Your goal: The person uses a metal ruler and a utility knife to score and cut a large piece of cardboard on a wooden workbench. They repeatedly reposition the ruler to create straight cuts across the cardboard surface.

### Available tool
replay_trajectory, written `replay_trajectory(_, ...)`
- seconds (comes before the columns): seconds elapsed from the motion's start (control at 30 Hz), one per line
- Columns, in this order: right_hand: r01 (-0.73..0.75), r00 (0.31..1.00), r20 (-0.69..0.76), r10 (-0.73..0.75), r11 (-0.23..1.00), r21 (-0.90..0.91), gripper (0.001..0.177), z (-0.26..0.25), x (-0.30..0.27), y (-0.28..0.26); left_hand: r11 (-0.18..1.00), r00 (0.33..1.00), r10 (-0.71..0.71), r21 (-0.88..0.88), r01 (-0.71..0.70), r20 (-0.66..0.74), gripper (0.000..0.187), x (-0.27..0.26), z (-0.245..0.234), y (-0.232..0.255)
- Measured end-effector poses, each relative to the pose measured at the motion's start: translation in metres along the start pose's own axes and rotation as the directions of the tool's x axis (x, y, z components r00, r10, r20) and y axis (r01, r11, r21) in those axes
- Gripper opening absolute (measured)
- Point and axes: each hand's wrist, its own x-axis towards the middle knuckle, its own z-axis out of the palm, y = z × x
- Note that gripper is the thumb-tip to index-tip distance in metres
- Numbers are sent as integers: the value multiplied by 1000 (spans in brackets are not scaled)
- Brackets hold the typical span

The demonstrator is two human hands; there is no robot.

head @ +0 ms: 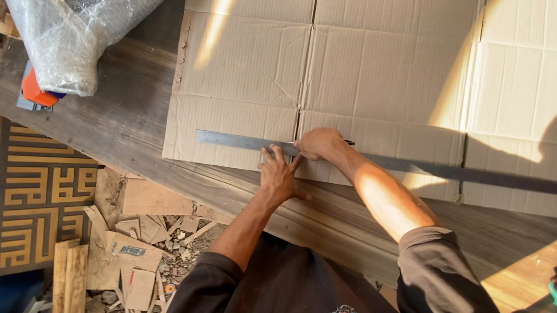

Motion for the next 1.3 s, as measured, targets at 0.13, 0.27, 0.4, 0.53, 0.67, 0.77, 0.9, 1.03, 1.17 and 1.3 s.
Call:
replay_trajectory(0.13, 41, 999, -29, -42, 999, -2, 72, 11, 17, 6, 999, 999, -33, -39, 33, 7, 121, -2, -8, 6)
replay_trajectory(0.27, 25, 998, -57, -24, 999, 23, 69, 24, 25, 6, 997, 999, -36, -69, 34, -31, 117, -4, -3, 10)
replay_trajectory(0.4, 29, 996, -83, -27, 999, 24, 68, 25, 30, 8, 996, 999, -36, -80, 34, -22, 115, -3, -8, 7)
replay_trajectory(0.53, 20, 994, -106, -17, 999, 34, 66, 25, 24, 6, 997, 1000, -8, -81, 7, -17, 113, 2, -7, 3)
replay_trajectory(0.67, 4, 996, -93, -3, 1000, 10, 67, 26, 20, 0, 997, 999, -34, -70, 33, -21, 109, -1, 1, 2)
replay_trajectory(0.77, -11, 993, -114, 9, 1000, -13, 66, 22, 17, 3, 998, 998, -34, -47, 32, -46, 108, 0, 0, 4)
replay_trajectory(0.9, -15, 991, -130, 12, 1000, -20, 66, 29, 17, 10, 998, 999, -28, -63, 26, -34, 110, -3, 0, 4)
replay_trajectory(1.03, -28, 991, -132, 25, 999, -25, 65, 30, 13, 14, 997, 1000, -21, -74, 22, 14, 114, -2, -5, 2)
replay_trajectory(1.17, -19, 991, -135, 16, 1000, -21, 68, 32, 19, 19, 998, 999, -24, -61, 26, 48, 113, -4, -13, 3)
replay_trajectory(1.3, -6, 991, -137, 4, 1000, -11, 69, 31, 14, 21, 998, 997, -21, -64, 25, 68, 112, -5, -18, 3)
